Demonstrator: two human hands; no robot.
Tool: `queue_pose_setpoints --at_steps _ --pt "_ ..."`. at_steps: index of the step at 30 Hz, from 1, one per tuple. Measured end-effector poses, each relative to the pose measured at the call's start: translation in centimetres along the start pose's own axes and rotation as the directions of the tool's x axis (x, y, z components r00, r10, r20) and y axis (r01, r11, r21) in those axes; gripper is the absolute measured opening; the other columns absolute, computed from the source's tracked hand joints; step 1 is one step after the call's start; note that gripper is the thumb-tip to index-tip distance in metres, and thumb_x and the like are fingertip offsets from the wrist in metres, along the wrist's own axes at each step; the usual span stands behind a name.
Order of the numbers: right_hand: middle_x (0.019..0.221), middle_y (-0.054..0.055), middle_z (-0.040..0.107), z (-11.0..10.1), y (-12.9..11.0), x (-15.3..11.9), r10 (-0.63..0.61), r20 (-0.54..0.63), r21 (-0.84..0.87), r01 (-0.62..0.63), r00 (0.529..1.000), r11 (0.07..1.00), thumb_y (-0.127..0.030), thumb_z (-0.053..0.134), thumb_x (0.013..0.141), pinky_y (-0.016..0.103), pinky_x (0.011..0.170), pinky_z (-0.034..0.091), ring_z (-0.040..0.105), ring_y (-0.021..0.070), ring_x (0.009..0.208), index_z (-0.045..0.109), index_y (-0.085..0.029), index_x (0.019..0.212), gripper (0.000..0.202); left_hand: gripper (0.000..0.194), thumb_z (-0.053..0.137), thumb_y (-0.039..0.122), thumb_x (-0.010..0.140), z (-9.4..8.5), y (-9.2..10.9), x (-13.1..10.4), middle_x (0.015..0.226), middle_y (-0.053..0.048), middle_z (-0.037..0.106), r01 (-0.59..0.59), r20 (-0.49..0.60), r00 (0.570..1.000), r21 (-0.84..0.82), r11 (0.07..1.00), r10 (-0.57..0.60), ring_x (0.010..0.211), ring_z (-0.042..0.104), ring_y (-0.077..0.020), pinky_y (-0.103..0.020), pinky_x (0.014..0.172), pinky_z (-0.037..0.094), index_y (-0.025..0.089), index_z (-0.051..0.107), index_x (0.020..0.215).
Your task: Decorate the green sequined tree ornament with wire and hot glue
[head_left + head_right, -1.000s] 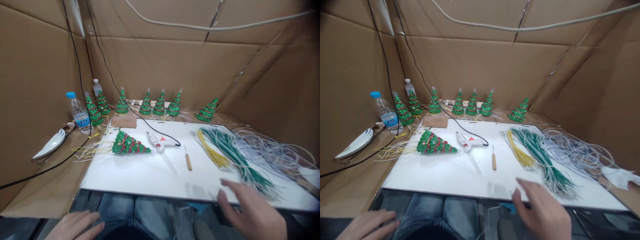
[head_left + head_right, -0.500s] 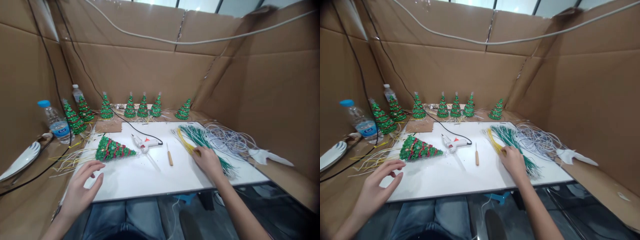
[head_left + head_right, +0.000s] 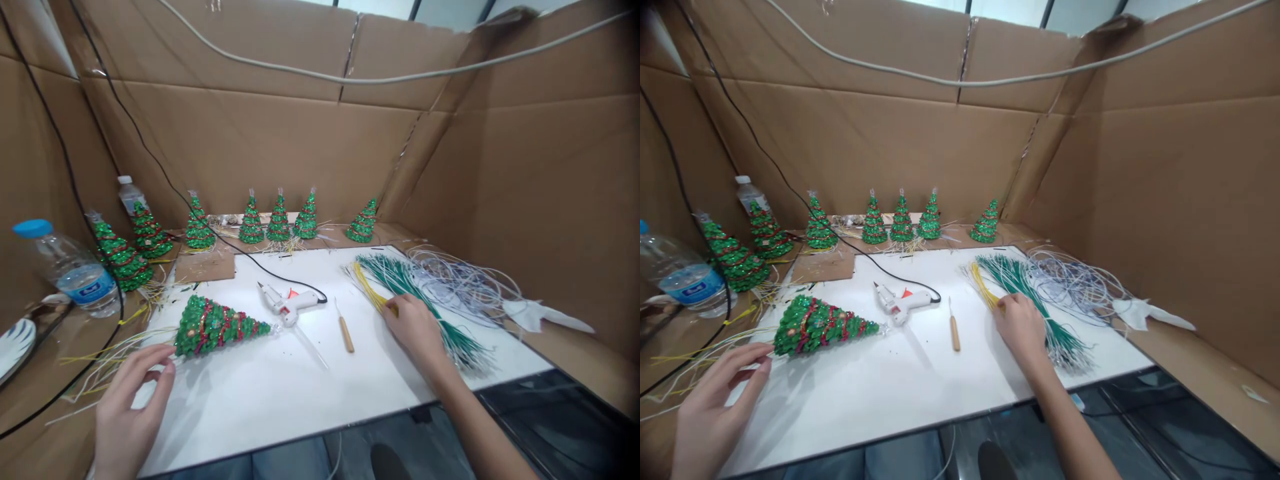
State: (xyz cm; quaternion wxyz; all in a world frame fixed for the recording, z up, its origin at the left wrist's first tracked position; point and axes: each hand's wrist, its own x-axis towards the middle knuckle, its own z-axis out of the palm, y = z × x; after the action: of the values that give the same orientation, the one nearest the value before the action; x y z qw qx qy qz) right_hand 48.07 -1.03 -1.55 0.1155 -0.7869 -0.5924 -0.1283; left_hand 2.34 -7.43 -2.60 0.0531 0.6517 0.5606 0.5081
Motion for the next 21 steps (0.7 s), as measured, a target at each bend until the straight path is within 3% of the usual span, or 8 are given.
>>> queue_pose_setpoints --at_steps 8,15,21 --pt "0.093 0.012 0.065 1.4 2.6 1.8 -0.004 0.02 0.166 0.0 1.0 0.986 -0.032 0.045 0.081 0.033 0.074 0.043 0.059 0.0234 0.079 0.066 -0.017 0.08 0.025 0.012 0.057 0.022 0.085 0.3 0.0 -0.8 0.1 -0.005 0.062 0.014 -0.04 0.999 -0.018 1.0 -0.015 0.093 0.06 -0.0161 -0.024 0.068 0.054 0.021 0.064 0.094" --pt "0.085 0.014 0.066 -0.4 1.9 1.4 0.001 0.14 0.044 -0.007 0.99 0.999 -0.036 0.049 0.077 0.035 0.054 0.041 0.059 0.0256 0.064 0.062 -0.023 0.065 0.022 0.014 0.056 0.012 0.084 0.2 0.8 -1.2 0.095 -0.005 0.063 -0.033 -0.083 0.996 0.004 0.999 0.033 0.088 0.06 -0.0151 -0.023 0.066 0.051 0.019 0.065 0.093" --pt "0.081 0.015 0.067 1.0 3.4 1.6 0.014 0.206 -0.027 -0.009 0.978 1.0 -0.033 0.043 0.081 0.035 0.056 0.043 0.063 0.0268 0.068 0.063 -0.024 0.066 0.027 0.023 0.058 0.002 0.079 0.2 1.4 -1.8 0.092 -0.005 0.062 -0.19 -0.16 0.969 -0.013 0.982 0.186 0.08 0.059 -0.013 -0.023 0.064 0.049 0.017 0.064 0.095"
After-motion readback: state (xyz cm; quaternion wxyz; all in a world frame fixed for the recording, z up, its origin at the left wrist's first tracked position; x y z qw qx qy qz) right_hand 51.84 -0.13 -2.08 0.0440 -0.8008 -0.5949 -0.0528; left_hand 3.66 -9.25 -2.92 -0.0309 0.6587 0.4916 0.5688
